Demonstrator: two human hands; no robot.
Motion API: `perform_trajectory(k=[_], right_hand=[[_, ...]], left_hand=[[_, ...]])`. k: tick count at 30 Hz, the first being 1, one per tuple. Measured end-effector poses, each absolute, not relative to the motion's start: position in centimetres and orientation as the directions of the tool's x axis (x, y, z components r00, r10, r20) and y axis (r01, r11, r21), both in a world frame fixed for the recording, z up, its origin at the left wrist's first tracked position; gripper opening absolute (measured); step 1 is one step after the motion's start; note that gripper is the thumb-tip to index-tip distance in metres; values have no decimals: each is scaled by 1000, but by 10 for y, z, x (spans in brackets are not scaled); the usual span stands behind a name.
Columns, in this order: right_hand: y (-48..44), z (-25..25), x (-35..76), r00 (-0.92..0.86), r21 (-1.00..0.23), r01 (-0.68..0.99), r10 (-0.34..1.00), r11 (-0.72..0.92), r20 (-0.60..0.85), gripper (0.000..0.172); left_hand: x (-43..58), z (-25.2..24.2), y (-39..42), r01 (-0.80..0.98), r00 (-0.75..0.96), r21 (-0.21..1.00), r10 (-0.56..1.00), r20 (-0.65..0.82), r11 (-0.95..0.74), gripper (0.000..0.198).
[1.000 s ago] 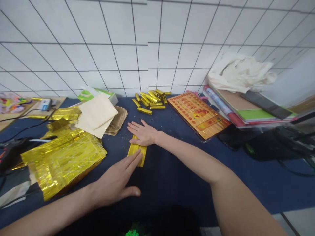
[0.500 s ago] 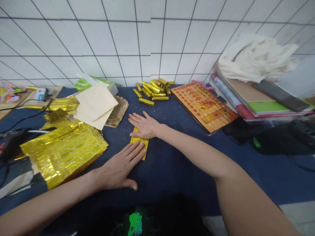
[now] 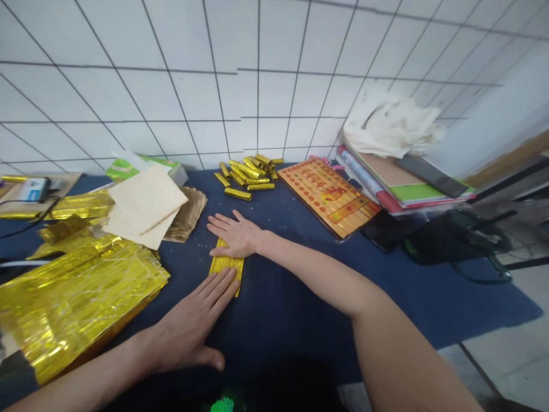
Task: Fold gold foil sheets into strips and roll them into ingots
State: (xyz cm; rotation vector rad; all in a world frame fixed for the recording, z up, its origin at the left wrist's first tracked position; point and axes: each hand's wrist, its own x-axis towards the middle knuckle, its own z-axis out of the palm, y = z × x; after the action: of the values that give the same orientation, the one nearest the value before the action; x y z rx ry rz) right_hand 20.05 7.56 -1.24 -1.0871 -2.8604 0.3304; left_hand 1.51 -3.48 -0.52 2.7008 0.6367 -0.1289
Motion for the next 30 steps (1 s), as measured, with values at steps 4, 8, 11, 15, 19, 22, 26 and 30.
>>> perform_trajectory(k=[4,8,11,15,19,22,26,30], right_hand=[[74,-10,200,-747,-223,653,664,724,-29,79],[74,-11,199,-746,-223,653,665,724,-28,79],[77,-11,201,-750,-233,647,661,726,-23,78],[70,1,200,-713,-228,683,701,694,-3,84],[31,15,184,-723,-237,653,685,719,86,85],[3,12,171,-818,-334,534,574,777,27,75],[7,-2,169,-820,-387,538,571,749,-36,71],[44,-11,177,-790,-331,582,613,743,-14,78]], left_hand=[[15,-4,-35,440,897,320,396,-194,-839,109],[14,-1,-35,441,895,311,387,-222,-842,111],[15,2,-34,454,887,311,391,-247,-835,112],[17,5,-34,463,881,329,389,-268,-823,111],[17,5,-35,488,868,350,406,-284,-799,111],[16,4,-36,523,852,368,462,-246,-769,112],[17,4,-37,520,853,377,444,-274,-766,116],[18,5,-37,523,844,335,422,-331,-784,114]])
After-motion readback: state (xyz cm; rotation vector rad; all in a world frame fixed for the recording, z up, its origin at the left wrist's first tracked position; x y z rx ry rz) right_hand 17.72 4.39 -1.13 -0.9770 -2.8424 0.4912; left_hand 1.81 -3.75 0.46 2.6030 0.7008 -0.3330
